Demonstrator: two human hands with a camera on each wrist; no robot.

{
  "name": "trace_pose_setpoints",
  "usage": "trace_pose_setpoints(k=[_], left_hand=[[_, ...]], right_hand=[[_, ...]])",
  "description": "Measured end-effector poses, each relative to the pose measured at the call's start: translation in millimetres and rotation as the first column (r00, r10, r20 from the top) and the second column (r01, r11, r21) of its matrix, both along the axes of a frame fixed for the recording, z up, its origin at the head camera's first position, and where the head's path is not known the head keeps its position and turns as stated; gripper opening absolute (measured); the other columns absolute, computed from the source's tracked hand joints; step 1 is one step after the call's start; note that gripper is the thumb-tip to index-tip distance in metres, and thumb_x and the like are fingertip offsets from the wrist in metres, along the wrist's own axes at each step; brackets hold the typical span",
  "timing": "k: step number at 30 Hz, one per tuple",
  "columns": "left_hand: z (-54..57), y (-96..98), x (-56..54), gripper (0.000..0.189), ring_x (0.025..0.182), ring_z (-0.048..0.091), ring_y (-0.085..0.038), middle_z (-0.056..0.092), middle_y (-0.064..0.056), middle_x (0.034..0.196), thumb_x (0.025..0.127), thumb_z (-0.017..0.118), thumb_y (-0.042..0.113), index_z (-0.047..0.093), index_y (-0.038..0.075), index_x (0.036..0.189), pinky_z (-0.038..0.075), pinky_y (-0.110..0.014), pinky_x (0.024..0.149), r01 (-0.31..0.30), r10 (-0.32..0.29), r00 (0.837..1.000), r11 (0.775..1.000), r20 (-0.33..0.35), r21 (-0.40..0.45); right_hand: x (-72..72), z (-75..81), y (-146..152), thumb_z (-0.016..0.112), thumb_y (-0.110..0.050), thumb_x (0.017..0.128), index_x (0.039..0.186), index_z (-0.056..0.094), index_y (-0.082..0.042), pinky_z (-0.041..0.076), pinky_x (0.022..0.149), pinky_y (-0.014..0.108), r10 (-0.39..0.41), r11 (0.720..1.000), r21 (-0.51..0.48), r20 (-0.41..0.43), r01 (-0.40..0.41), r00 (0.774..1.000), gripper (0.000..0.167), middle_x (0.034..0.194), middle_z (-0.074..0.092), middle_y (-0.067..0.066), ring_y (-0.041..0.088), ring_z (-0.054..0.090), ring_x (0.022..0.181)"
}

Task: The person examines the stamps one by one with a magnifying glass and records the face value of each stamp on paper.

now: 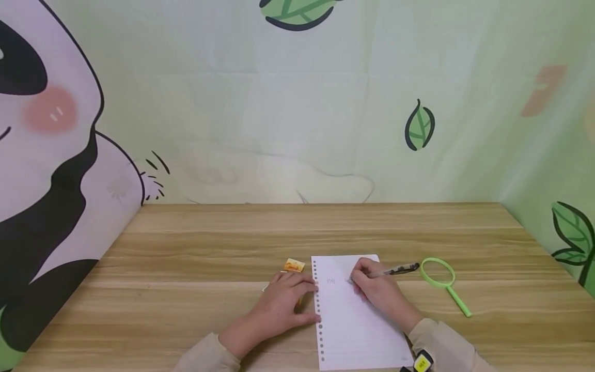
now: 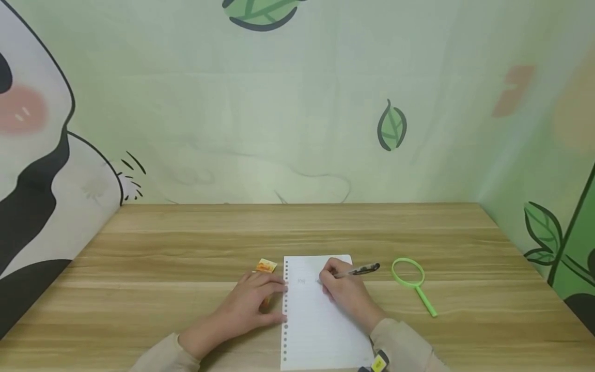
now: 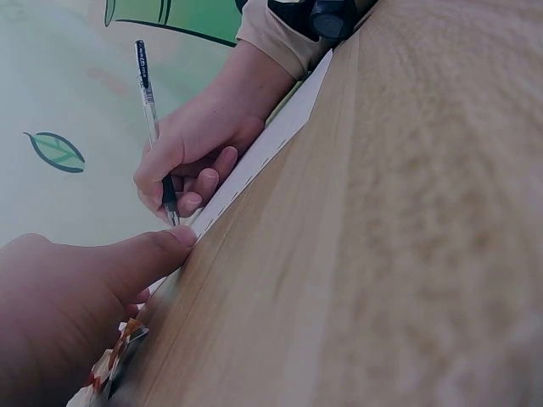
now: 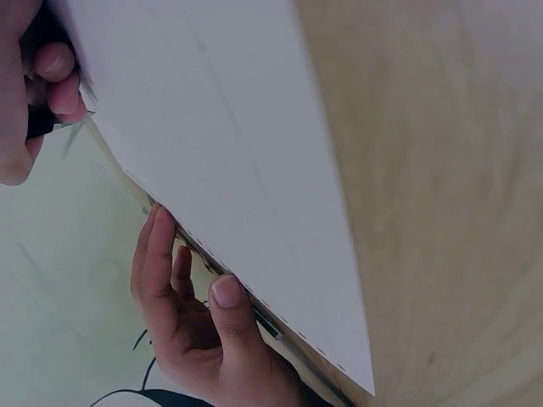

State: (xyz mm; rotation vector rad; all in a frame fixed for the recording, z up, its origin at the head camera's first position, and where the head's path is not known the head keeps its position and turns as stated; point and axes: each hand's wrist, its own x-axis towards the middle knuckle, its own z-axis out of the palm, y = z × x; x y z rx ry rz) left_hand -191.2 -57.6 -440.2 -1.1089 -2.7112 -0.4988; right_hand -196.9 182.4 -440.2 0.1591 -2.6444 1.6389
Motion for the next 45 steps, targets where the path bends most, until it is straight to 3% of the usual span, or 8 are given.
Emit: trace_pose_setpoints(k=[4,11,24,32,45], left_hand=[[0.2,-0.1,-0.6,0.049,0.117,0.054,-0.016,0.062,0.005,0.121,0.078,0.073,0.051,0.068,0.017,0.113,0.04,-0.042,0.103,0.003,-0.003,1.0,1.0,-0.01,0.006],[1.5,-0.5,-1.3,0.052,0.119,0.053,-0.017,0.062,0.004,0.123,0.078,0.073,0.052,0.067,0.017,0.115,0.039,-0.043,0.105,-0.003,0.003,1.0,1.0,0.006,0.0],[0.3,-0.2,1.4,0.05,0.119,0.053,-0.017,0.062,0.005,0.123,0.078,0.072,0.052,0.067,0.018,0.115,0.039,-0.044,0.105,-0.013,0.013,1.0,1.0,0.002,-0.015],[1.4,0.8,1.9,0.049,0.118,0.053,-0.017,0.062,0.005,0.122,0.079,0.072,0.051,0.068,0.017,0.114,0.039,-0.042,0.104,-0.006,0.005,1.0,1.0,-0.017,-0.03],[1.3,0.4,1.9,0.049,0.118,0.053,-0.016,0.062,0.005,0.121,0.078,0.073,0.051,0.068,0.017,0.113,0.04,-0.043,0.103,-0.005,0.004,1.0,1.0,-0.028,-0.027]], right_hand=[[-0.8,0.3,0.2,0.052,-0.006,0.091,0.08,0.057,-0.002,0.038,0.046,0.02,-0.031,0.999,-0.009,0.017,0.031,0.999,0.013,0.06,0.053,0.002,0.01,0.047,0.048],[-1.6,1.5,-0.8,0.053,-0.006,0.092,0.081,0.057,-0.001,0.038,0.046,0.019,-0.015,1.0,-0.012,0.02,0.015,1.0,0.013,0.061,0.053,0.003,0.01,0.047,0.049],[2.5,2.2,-1.9,0.056,-0.008,0.086,0.073,0.057,-0.007,0.037,0.052,0.019,-0.047,0.996,0.073,-0.005,0.047,0.999,0.013,0.058,0.053,0.0,0.007,0.047,0.051],[3.0,2.0,-1.6,0.052,-0.008,0.087,0.071,0.056,-0.007,0.038,0.054,0.02,-0.134,0.987,0.087,0.002,0.133,0.991,0.016,0.057,0.054,0.0,0.01,0.048,0.054],[-0.1,-1.0,-0.1,0.051,-0.008,0.087,0.07,0.054,-0.009,0.038,0.054,0.021,-0.128,0.987,0.099,-0.01,0.129,0.992,0.018,0.055,0.051,-0.001,0.011,0.047,0.053]])
